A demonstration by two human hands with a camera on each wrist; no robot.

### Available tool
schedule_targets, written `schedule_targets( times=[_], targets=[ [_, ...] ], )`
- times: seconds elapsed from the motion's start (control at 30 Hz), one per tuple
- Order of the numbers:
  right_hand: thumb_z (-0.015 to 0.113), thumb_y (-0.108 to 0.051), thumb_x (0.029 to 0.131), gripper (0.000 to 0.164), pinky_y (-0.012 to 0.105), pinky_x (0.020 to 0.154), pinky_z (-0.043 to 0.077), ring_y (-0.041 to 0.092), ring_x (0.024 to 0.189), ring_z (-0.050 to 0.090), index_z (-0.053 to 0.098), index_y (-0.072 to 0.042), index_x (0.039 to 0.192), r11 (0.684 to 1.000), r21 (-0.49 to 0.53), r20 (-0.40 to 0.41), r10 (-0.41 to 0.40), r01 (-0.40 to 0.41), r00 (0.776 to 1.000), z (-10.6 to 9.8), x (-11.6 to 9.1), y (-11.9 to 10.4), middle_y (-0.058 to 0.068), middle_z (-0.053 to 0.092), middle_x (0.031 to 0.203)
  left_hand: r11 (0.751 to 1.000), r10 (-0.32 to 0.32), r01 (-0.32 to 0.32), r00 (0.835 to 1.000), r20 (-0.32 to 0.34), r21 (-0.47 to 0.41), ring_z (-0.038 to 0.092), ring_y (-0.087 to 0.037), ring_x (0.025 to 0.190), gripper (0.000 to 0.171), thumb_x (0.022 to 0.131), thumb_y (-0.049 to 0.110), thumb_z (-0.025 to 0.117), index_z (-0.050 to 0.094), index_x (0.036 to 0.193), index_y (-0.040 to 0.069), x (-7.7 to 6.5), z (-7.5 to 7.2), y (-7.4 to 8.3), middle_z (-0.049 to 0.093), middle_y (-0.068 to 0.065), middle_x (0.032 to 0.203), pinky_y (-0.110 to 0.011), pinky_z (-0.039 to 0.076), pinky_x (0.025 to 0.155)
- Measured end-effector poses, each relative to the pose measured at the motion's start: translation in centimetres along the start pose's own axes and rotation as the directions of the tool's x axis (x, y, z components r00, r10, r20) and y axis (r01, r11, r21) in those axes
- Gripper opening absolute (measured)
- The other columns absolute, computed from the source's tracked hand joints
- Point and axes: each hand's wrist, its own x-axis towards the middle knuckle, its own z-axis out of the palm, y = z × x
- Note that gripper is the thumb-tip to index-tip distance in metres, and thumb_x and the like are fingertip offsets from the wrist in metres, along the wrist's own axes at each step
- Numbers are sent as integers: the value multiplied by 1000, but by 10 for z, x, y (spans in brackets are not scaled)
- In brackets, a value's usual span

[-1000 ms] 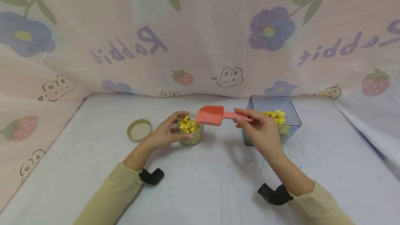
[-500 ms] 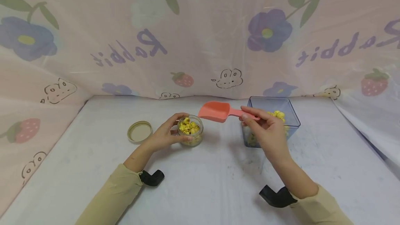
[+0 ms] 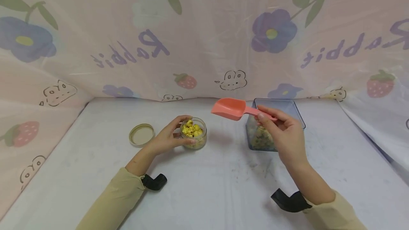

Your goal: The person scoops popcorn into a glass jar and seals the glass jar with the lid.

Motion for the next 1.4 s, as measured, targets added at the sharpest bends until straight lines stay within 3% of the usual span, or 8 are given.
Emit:
schedule_targets(
  times=[0.37,0.53,0.7,1.4],
  targets=[
    [63,3,88,28,18,77,54,10,84,70,65,7,116,999,5,-63,-36,37,997,-17,-1,-2,3,71,99,1000,-11,11,1000,-12,13,41,-24,129,78,76,20,82,40,141,18,1,0,-2,43,1,142,-41,42,104],
    [65,0,88,30,14,76,53,8,82,70,64,7,118,998,-48,-101,-46,41,994,-23,-2,-4,1,72,96,1000,-9,9,1000,-6,20,41,-23,129,77,77,21,82,39,142,18,0,0,-2,43,1,143,-41,42,104],
    [65,2,87,29,15,75,54,9,78,70,64,9,116,998,-22,-125,-65,62,990,-29,-1,-4,2,72,93,1000,-13,13,1000,-6,11,41,-23,129,77,77,21,82,39,142,19,-1,0,-2,42,1,143,-40,43,104],
    [67,1,86,28,10,77,51,7,76,69,68,3,114,999,-44,-243,-18,7,970,-56,-4,-5,-1,74,85,1000,5,-5,1000,9,2,40,-24,129,76,78,18,81,38,141,18,1,-1,-3,42,0,143,-41,42,104]
  ],
)
